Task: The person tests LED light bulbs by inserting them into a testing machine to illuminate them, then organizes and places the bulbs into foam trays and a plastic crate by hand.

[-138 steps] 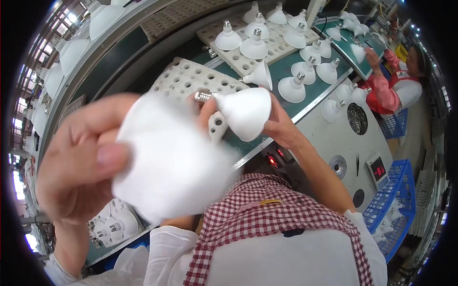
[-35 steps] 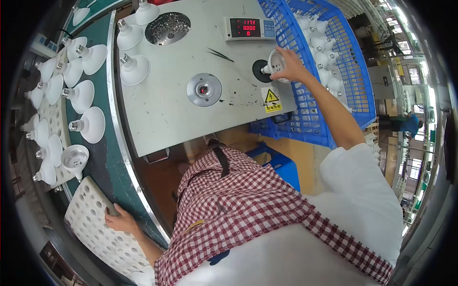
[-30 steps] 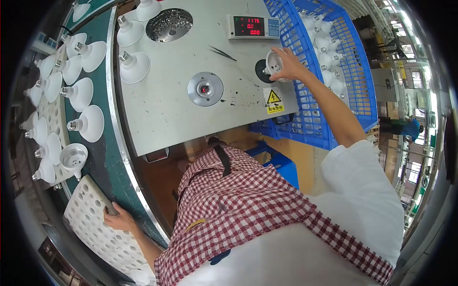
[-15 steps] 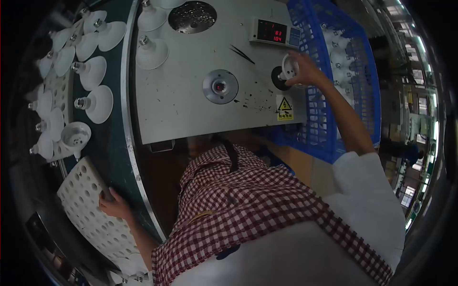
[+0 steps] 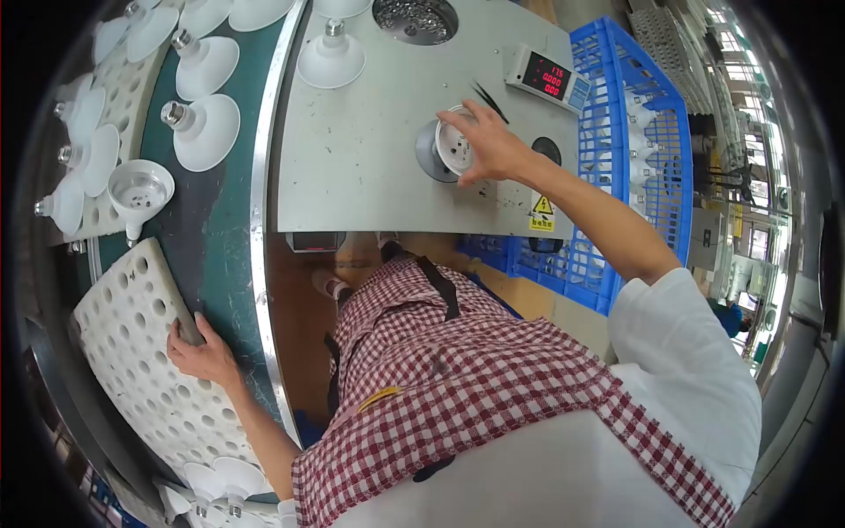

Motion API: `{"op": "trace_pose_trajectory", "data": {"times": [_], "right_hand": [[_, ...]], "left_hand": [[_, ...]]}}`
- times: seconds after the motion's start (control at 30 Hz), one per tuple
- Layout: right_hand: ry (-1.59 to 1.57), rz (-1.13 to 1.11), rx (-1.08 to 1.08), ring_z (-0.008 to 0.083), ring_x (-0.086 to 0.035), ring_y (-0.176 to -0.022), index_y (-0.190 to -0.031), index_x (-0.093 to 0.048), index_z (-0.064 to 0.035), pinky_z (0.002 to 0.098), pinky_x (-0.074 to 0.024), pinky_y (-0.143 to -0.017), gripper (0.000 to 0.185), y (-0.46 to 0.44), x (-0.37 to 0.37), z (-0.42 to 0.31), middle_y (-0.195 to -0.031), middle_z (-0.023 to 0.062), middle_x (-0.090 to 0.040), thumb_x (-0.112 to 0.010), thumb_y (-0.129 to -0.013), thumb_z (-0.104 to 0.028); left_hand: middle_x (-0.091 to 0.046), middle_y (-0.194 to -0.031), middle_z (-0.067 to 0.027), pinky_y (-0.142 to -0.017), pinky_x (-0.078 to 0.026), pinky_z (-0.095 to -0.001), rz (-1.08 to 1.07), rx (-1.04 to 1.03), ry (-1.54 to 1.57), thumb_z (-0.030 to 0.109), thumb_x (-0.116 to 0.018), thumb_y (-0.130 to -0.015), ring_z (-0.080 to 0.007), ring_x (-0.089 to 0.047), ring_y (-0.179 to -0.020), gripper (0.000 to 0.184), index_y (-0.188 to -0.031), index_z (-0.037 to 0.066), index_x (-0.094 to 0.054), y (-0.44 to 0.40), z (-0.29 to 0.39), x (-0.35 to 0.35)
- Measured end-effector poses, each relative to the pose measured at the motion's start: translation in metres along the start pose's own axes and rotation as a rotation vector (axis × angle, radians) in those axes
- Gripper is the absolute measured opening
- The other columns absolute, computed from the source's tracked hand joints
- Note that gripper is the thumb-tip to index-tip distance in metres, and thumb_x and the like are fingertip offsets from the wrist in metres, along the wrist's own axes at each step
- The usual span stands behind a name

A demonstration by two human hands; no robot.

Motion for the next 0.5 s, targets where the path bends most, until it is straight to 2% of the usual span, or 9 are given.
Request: {"op": "trace_pose_trajectory", "data": {"times": [0.27,0.33,0.37,0.4,0.43,0.47,0.5], "right_hand": [[0.051,-0.001,-0.015,0.0493,-0.03,-0.112,-0.129,-0.029,-0.0242,0.0536,-0.0413,-0.085,0.1,-0.001,-0.002,-0.003,-0.132,0.0226,-0.021,-0.081,-0.043,-0.02],[0.077,-0.097,-0.051,0.0437,-0.03,-0.115,-0.13,-0.026,-0.0181,0.0475,-0.0345,-0.094,0.101,0.0,0.012,-0.007,-0.129,0.0262,-0.025,-0.08,-0.045,-0.02],[0.072,-0.079,-0.045,0.0437,-0.03,-0.115,-0.13,-0.026,-0.0181,0.0475,-0.0345,-0.094,0.101,0.001,0.026,-0.01,-0.129,0.0262,-0.025,-0.08,-0.045,-0.02],[-0.113,0.044,0.014,0.0415,-0.033,-0.115,-0.13,-0.027,-0.0154,0.046,-0.0358,-0.094,0.098,0.006,0.047,-0.014,-0.128,0.0247,-0.029,-0.079,-0.047,-0.022],[-0.295,0.176,0.081,0.0393,-0.035,-0.115,-0.13,-0.028,-0.0126,0.0445,-0.0372,-0.093,0.095,0.011,0.065,-0.016,-0.126,0.0231,-0.032,-0.077,-0.049,-0.025],[-0.853,0.111,-0.073,0.0325,-0.039,-0.114,-0.13,-0.028,-0.0114,0.0548,-0.041,-0.084,0.091,0.022,0.068,-0.018,-0.124,0.0189,-0.039,-0.074,-0.056,-0.038],[-0.861,0.134,-0.046,0.0325,-0.039,-0.114,-0.13,-0.028,-0.0114,0.0548,-0.041,-0.084,0.091,0.027,0.068,-0.028,-0.124,0.0189,-0.039,-0.074,-0.056,-0.038]], "left_hand": [[-0.052,-0.095,-0.0136,-0.078,-0.039,-0.0384,-0.046,0.049,0.114,0.032,-0.063,-0.076,-0.0288,-0.05,-0.09,0.04,-0.1,0.001,-0.054,-0.003,0.003,0.006],[-0.051,-0.098,-0.0142,-0.08,-0.038,-0.0364,-0.049,0.158,0.21,0.028,-0.063,-0.076,-0.0281,-0.047,-0.092,0.041,-0.104,0.0,-0.052,-0.01,0.018,0.017],[-0.05,-0.1,-0.0149,-0.081,-0.037,-0.0348,-0.024,0.069,0.254,0.022,-0.064,-0.076,-0.0269,-0.046,-0.094,0.039,-0.106,0.0,-0.051,-0.017,0.033,0.022],[-0.05,-0.101,-0.0137,-0.083,-0.037,-0.0334,-0.031,0.114,0.41,0.017,-0.064,-0.075,-0.0243,-0.046,-0.093,0.037,-0.106,0.001,-0.051,-0.026,0.066,0.031],[-0.051,-0.102,-0.0114,-0.082,-0.038,-0.0311,-0.206,0.161,0.586,0.014,-0.064,-0.075,-0.0212,-0.048,-0.092,0.037,-0.107,0.002,-0.051,-0.033,0.096,0.033],[-0.051,-0.104,-0.0095,-0.08,-0.04,-0.0284,-0.322,0.156,0.883,0.012,-0.063,-0.074,-0.018,-0.049,-0.091,0.038,-0.109,0.001,-0.051,-0.04,0.135,0.036],[-0.05,-0.106,-0.0096,-0.077,-0.043,-0.0272,-0.476,0.155,0.982,0.009,-0.063,-0.074,-0.017,-0.05,-0.091,0.042,-0.113,0.001,-0.048,-0.045,0.17,0.038]]}}
Point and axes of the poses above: each hand's wrist, its own y-axis away from the middle knuckle, its own x-axis out of the back of the hand, z = x × y, the point moved 3 cm from there along -y, towards the middle knuckle
